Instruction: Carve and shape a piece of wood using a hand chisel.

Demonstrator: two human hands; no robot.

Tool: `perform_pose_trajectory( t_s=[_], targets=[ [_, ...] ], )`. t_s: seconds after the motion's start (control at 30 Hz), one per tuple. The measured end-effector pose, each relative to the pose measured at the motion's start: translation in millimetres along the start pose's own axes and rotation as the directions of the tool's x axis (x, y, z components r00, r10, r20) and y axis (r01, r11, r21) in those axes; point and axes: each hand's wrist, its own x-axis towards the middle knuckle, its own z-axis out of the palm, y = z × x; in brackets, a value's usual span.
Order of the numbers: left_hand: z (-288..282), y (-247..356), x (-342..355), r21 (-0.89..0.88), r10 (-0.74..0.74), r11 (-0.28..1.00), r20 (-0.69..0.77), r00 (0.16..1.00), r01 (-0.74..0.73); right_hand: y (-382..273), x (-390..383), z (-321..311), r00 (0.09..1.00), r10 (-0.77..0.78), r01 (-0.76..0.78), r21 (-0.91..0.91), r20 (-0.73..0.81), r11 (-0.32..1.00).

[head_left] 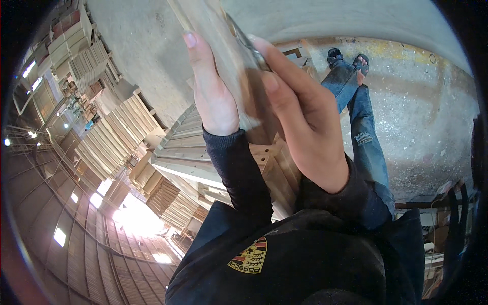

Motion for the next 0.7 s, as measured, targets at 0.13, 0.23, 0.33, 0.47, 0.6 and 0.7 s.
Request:
perform_pose_trajectory(
  t_s=[0.13, 0.23, 0.33, 0.47, 0.6, 0.7],
  targets=[
    [5.6, 2.8, -1.4, 0.018, 0.035, 0.999, -0.047, 0.998, -0.034, 11.3, -7.4, -5.8, 0.991, -0.135, 0.133, -0.124, -0.009, 0.983],
    [6.8, 3.5, -1.2, -0.001, 0.013, 1.000, -0.057, 0.998, -0.013, 9.3, -11.8, -6.9, 0.992, -0.098, 0.116, -0.299, 0.075, 0.947],
    [3.7, 3.6, -1.4, 0.029, 0.008, 1.000, -0.079, 0.997, -0.006, 9.1, -9.6, -3.8, 0.995, -0.075, 0.090, -0.260, 0.066, 0.961],
    [4.5, -0.3, 0.1, -0.030, 0.014, 0.999, -0.027, 1.000, -0.015, 6.4, -6.2, 2.3, 0.996, -0.065, 0.078, -0.218, 0.065, 0.973],
    [2.9, -1.3, -0.1, -0.037, 0.010, 0.999, -0.068, 0.998, -0.013, 3.9, -7.3, 4.3, 0.995, -0.044, 0.067, -0.251, 0.095, 0.966],
    [-2.0, -0.8, -1.8, 0.007, -0.031, 0.999, -0.044, 0.999, 0.031, -1.8, -9.8, 0.7, 0.993, -0.017, 0.054, -0.315, 0.120, 0.948]
  ],
)
